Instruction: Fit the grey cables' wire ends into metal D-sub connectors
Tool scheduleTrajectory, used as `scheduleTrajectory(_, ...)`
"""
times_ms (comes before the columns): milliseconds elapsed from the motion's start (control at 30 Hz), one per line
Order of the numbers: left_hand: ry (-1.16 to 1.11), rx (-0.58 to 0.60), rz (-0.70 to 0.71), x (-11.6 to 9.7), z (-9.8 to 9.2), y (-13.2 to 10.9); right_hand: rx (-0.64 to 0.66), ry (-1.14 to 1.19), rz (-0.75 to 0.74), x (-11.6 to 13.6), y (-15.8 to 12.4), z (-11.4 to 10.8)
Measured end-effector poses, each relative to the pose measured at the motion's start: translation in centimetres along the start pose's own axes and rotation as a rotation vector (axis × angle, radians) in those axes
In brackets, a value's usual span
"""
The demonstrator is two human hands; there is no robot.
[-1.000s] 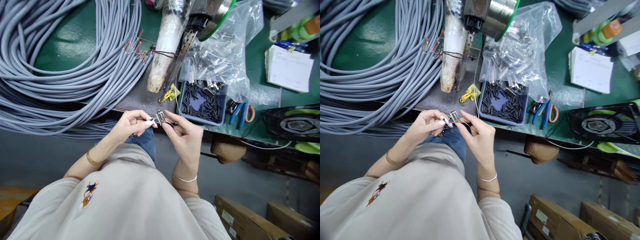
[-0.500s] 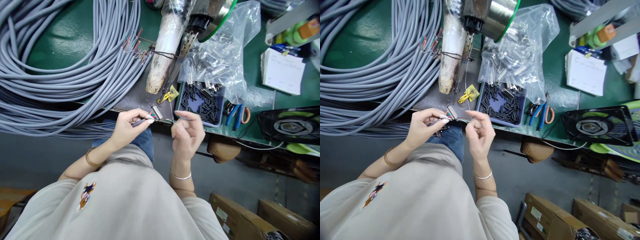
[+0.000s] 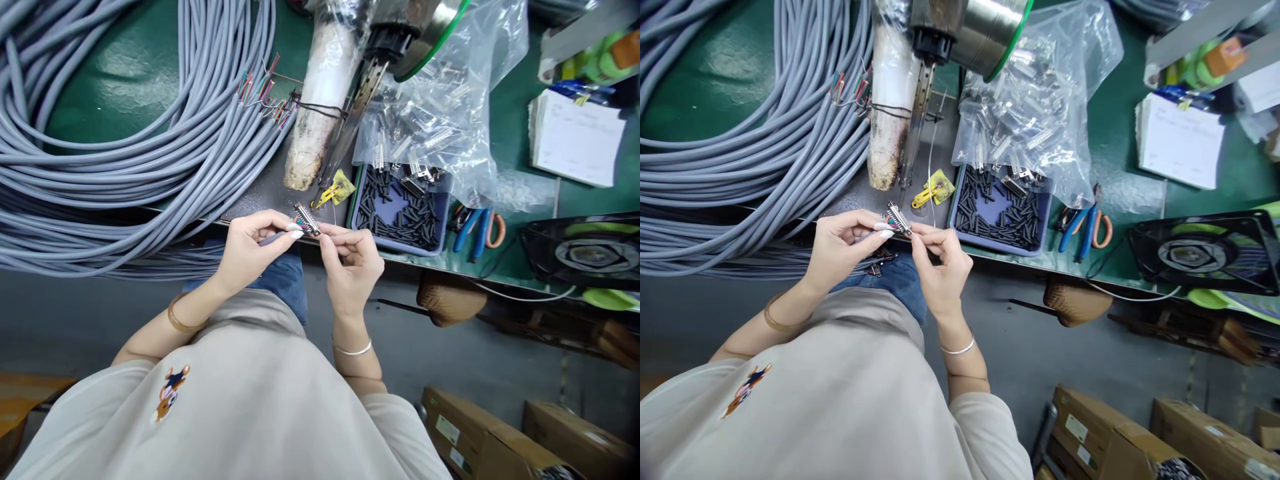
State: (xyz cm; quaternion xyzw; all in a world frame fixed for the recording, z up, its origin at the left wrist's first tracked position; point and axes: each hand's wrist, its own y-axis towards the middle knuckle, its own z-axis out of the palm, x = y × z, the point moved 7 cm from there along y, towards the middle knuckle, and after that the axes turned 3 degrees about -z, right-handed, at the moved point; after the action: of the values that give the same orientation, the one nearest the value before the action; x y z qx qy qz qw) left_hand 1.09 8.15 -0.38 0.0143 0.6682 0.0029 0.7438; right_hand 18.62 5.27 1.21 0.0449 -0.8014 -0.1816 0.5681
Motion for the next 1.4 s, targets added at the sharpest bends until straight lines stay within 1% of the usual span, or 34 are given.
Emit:
scheduleTrajectory(133,0.224,-0.052,0.192,-1.2,0.1,0.0,-0.025,-0.108,-0.121,0.8,0.4,0.4)
scheduleTrajectory(233,0.284,-0.074,0.255,-1.8,0.2,0.3,-0.026,-0.068,-0.156,1.2,0.8,0.5)
scheduleTrajectory(367,0.347,-0.085,0.245,-2.1,0.4,0.7,-0.014,0.000,-0.149,1.0,1.2,0.7)
scheduleTrajectory(500,0.370,-0.093,0.270,-2.5,0.5,0.8,0.007,0.013,-0.135,0.7,1.3,0.7)
scheduleTrajectory(667,0.350,-0.103,0.305,-3.2,0.5,0.7,0.026,-0.023,-0.158,1.2,1.6,0.6)
scheduleTrajectory(767,0.353,-0.112,0.315,-3.3,0.5,0.6,0.026,-0.057,-0.205,1.8,2.0,0.5)
scheduleTrajectory(967,0.338,-0.116,0.266,-3.0,0.5,0.7,0.027,-0.219,-0.299,3.0,2.6,0.4)
scheduleTrajectory(1100,0.335,-0.121,0.214,-2.7,0.3,0.7,0.030,-0.230,-0.357,3.4,2.7,0.5)
scheduleTrajectory(1300,0.373,-0.098,0.188,-2.3,0.3,0.7,0.053,-0.192,-0.293,2.6,2.4,0.7)
scheduleTrajectory(1400,0.389,-0.108,0.208,-2.5,0.4,0.7,0.045,-0.237,-0.314,2.8,2.6,0.7)
